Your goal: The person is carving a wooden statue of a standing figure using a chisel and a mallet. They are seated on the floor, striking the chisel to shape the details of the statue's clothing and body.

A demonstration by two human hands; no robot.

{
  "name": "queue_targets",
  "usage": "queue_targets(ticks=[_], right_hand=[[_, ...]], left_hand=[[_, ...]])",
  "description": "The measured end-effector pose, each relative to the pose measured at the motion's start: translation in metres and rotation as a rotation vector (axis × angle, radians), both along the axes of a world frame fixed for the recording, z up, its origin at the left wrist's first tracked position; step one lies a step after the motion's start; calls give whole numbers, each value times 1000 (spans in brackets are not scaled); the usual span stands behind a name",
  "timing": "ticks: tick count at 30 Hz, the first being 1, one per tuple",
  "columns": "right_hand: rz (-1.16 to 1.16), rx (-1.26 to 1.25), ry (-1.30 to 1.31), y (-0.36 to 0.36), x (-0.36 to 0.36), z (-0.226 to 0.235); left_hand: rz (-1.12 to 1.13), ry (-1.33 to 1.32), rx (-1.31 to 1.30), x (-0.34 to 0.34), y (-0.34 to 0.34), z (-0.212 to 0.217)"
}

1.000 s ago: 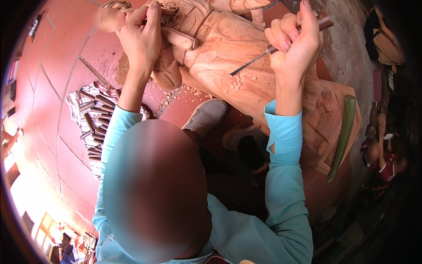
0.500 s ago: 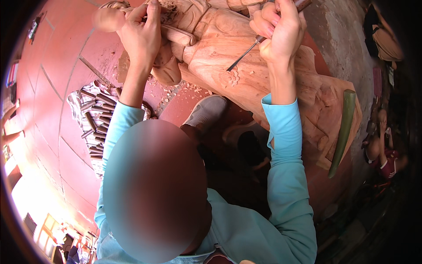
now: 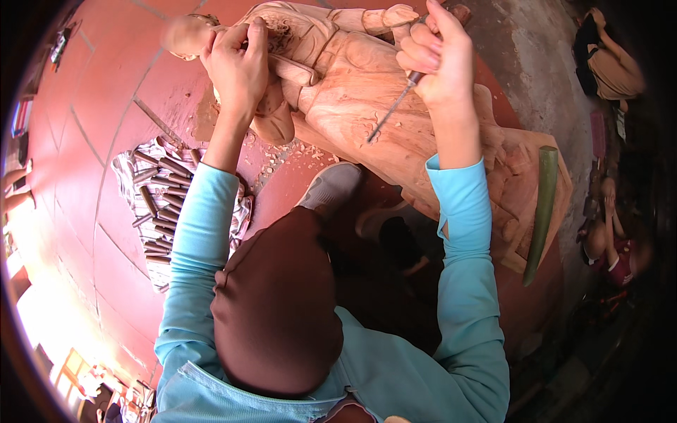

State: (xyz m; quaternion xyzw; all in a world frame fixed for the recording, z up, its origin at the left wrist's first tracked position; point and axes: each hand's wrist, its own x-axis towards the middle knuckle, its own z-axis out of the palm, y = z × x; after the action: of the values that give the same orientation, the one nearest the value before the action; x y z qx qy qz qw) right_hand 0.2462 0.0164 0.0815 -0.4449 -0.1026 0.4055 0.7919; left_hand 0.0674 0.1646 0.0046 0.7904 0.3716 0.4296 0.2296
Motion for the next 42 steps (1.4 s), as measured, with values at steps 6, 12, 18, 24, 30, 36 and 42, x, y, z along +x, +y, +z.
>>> queue_targets(ticks=[6,12,18,24,30,36,42], right_hand=[[-80,43,-22,-6,21,-7],[-189,-41,-173,3,-6,1],[-147,6,-186,2,-10,2],[-144,56,-338,6,-28,7],[24,10,-397,19,-31,5],[223,-137,-498,40,-38,-5],[353,-236,-453,63,-45,1]], left_hand=[[-27,3,-61,3,-5,2],[-37,-32,-40,1,-5,0],[-41,-38,-42,2,-6,3],[-30,-55,6,2,-8,3],[3,-39,27,2,-8,1],[3,-52,19,5,-10,2],[85,-86,38,14,-11,13]])
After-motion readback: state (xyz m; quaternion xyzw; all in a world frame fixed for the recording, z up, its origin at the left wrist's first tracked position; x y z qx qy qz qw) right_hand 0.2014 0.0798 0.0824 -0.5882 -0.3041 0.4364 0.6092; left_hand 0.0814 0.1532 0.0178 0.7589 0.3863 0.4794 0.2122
